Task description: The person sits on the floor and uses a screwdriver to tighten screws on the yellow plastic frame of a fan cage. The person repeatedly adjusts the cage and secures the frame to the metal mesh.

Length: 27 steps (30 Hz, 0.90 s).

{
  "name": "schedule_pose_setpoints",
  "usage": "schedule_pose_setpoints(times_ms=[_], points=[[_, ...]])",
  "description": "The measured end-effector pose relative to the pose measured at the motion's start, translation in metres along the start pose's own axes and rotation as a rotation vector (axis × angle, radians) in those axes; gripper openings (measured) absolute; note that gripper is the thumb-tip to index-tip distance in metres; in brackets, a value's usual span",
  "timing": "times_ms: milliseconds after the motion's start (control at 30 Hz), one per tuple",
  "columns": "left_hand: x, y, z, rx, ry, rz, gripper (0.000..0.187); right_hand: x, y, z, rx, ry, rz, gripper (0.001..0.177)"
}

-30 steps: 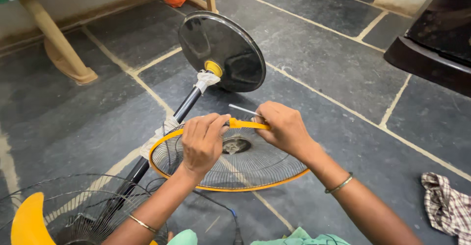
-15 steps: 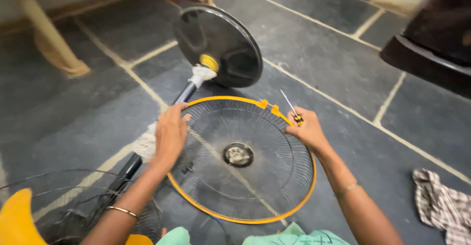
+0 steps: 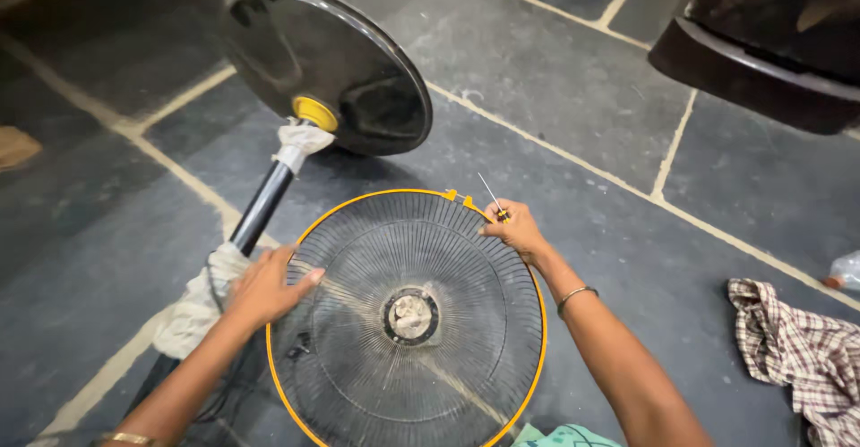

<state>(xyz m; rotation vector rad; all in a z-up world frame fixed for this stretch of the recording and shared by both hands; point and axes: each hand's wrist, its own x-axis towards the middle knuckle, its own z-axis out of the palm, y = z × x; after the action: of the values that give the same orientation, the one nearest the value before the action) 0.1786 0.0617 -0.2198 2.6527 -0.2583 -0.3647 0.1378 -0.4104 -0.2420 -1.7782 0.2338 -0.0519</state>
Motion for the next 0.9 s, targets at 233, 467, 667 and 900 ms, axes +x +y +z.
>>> schedule_pose_setpoints(times_ms=[233, 467, 667, 900], points=[[0.022, -0.010, 0.031, -0.068, -0.189, 0.161, 0.061, 0.043, 0.083, -0.007, -0.125, 0.040, -0.038, 0.027], [0.073, 0.123, 0.083, -0.306, -0.133, 0.413, 0.041, 0.064, 0.112, 0.007, -0.321, 0.033, -0.209, 0.024], [0.105, 0.188, 0.192, -0.250, 0.157, 0.450, 0.042, 0.059, 0.131, 0.001, -0.447, 0.014, -0.099, 0.029], [0.085, 0.179, 0.278, -0.022, 0.178, 0.407, 0.087, 0.068, 0.145, 0.002, -0.350, 0.001, 0.048, 0.036]])
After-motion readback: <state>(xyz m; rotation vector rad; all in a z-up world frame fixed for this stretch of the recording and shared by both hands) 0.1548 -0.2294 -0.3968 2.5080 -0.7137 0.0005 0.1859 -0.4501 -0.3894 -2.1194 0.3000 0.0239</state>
